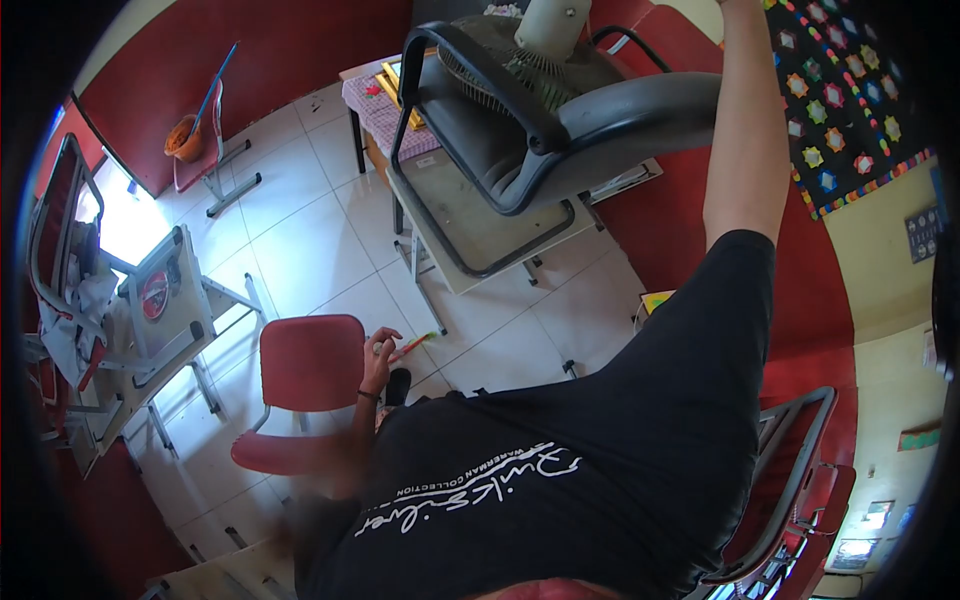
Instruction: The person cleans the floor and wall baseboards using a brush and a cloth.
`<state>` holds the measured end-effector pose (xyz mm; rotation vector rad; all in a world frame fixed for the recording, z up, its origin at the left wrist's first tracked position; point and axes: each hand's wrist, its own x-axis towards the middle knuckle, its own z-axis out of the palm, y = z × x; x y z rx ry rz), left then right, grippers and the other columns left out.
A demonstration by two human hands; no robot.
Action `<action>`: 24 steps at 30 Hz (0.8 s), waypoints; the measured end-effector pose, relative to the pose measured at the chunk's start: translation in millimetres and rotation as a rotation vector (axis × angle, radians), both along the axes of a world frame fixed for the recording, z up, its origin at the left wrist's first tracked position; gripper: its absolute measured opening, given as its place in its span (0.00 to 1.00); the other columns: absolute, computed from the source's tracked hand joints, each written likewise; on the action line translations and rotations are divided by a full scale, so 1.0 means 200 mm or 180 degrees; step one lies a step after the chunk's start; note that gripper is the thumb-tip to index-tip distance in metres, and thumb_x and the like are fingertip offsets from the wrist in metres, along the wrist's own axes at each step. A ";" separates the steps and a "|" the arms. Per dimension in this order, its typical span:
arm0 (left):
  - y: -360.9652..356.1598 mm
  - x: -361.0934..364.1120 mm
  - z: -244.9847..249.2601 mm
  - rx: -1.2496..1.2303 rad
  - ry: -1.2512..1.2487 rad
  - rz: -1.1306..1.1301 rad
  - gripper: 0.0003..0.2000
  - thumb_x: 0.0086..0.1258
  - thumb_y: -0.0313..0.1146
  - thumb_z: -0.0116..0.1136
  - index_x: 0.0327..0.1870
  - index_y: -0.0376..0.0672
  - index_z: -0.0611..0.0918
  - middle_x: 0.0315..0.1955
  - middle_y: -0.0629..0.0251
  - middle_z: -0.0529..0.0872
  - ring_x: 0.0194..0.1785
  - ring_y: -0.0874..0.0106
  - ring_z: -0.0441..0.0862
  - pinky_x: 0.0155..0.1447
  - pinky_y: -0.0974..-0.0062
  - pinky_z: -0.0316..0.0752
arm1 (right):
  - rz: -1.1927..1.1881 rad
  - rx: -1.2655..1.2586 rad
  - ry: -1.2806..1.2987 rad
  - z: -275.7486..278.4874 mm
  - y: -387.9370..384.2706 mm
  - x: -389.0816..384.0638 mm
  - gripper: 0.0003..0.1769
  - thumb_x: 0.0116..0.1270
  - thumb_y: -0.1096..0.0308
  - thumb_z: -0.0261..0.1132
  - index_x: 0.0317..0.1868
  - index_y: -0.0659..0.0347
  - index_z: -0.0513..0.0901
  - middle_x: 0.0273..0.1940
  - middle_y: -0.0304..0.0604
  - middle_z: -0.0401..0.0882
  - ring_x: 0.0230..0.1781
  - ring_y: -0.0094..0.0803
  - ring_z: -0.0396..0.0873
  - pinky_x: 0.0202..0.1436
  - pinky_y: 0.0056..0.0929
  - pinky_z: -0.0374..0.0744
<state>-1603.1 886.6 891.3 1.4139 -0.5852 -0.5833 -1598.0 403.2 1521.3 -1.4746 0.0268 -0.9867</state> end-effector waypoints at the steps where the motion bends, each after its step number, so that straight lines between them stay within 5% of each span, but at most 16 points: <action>1: -0.01 0.00 0.01 -0.0037 -0.0020 -0.0006 0.17 0.69 0.44 0.51 0.36 0.36 0.80 0.22 0.74 0.68 0.28 0.82 0.64 0.37 0.80 0.67 | -0.0006 -0.0037 -0.0020 0.01 -0.01 0.00 0.03 0.61 0.81 0.59 0.34 0.70 0.73 0.38 0.50 0.74 0.41 0.43 0.78 0.51 0.39 0.88; 12: -0.03 -0.01 0.01 -0.0323 0.0075 -0.0061 0.24 0.69 0.51 0.46 0.40 0.33 0.79 0.22 0.74 0.63 0.29 0.81 0.61 0.36 0.81 0.60 | 0.0363 -0.0347 0.0399 -0.01 -0.20 0.08 0.05 0.55 0.82 0.60 0.29 0.64 0.75 0.33 0.44 0.74 0.34 0.35 0.77 0.46 0.38 0.87; 17: -0.02 -0.01 -0.02 -0.0253 0.0087 -0.0041 0.25 0.69 0.52 0.46 0.41 0.33 0.79 0.23 0.74 0.63 0.30 0.81 0.62 0.37 0.80 0.60 | 0.0316 -0.0458 0.0270 -0.03 0.01 0.04 0.06 0.54 0.83 0.59 0.28 0.64 0.73 0.30 0.42 0.72 0.29 0.33 0.76 0.46 0.36 0.86; 24: 0.00 0.03 -0.06 -0.0249 0.0099 0.0116 0.26 0.69 0.53 0.45 0.41 0.33 0.80 0.24 0.71 0.69 0.33 0.79 0.65 0.41 0.78 0.61 | 0.0410 -0.0552 0.0376 -0.02 -0.02 0.04 0.08 0.52 0.85 0.58 0.31 0.64 0.73 0.34 0.43 0.73 0.34 0.35 0.77 0.48 0.36 0.86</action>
